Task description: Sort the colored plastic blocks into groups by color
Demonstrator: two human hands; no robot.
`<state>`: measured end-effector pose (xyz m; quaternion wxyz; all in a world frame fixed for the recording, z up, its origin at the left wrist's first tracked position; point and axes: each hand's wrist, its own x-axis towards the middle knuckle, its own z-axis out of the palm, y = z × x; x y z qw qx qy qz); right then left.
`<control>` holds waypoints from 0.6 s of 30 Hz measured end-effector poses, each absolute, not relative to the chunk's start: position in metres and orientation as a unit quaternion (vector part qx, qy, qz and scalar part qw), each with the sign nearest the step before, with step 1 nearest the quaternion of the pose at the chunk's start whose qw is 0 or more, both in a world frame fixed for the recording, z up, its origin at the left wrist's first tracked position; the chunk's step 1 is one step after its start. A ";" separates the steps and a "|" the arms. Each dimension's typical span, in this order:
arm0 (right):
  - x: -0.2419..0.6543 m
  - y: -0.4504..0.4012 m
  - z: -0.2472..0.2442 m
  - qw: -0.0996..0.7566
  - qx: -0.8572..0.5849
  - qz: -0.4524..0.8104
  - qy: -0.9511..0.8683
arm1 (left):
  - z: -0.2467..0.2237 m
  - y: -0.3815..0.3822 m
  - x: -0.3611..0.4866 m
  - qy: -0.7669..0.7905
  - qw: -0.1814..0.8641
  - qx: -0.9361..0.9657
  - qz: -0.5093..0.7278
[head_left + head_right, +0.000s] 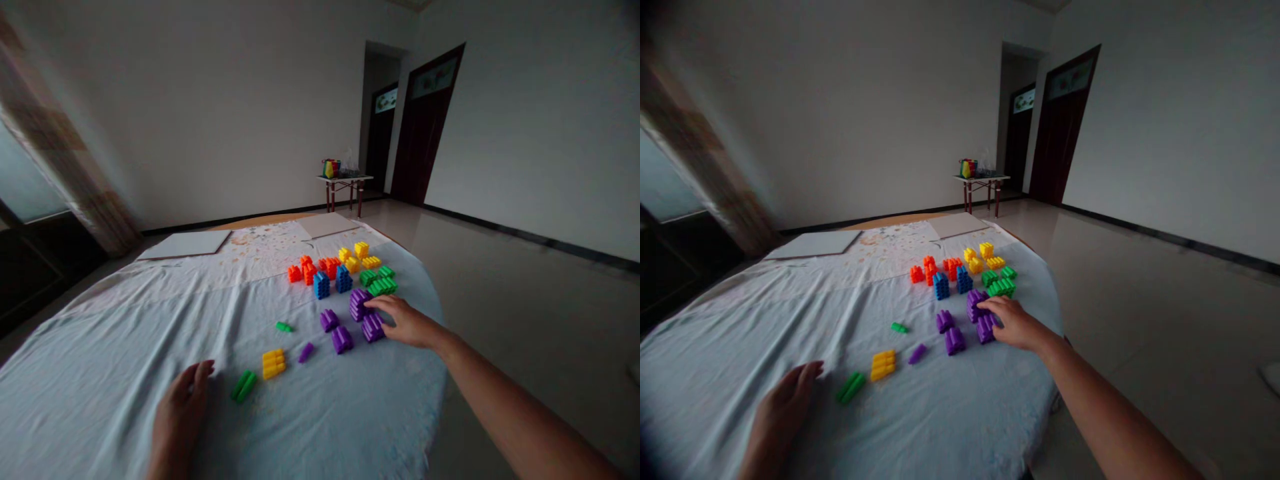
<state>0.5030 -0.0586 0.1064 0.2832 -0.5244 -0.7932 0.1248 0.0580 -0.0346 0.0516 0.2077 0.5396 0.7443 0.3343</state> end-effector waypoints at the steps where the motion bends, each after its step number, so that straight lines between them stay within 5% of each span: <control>1: 0.496 -0.060 0.111 0.296 -0.516 0.119 -0.795 | 0.051 -0.034 0.058 0.742 0.207 0.542 0.337; 11: 0.347 -0.062 0.104 0.284 -0.386 0.196 -0.855 | 0.054 -0.040 0.065 0.721 0.207 0.548 0.371; 18: 0.321 -0.052 0.090 0.215 -0.441 0.118 -0.864 | 0.057 -0.043 0.066 0.715 0.205 0.543 0.389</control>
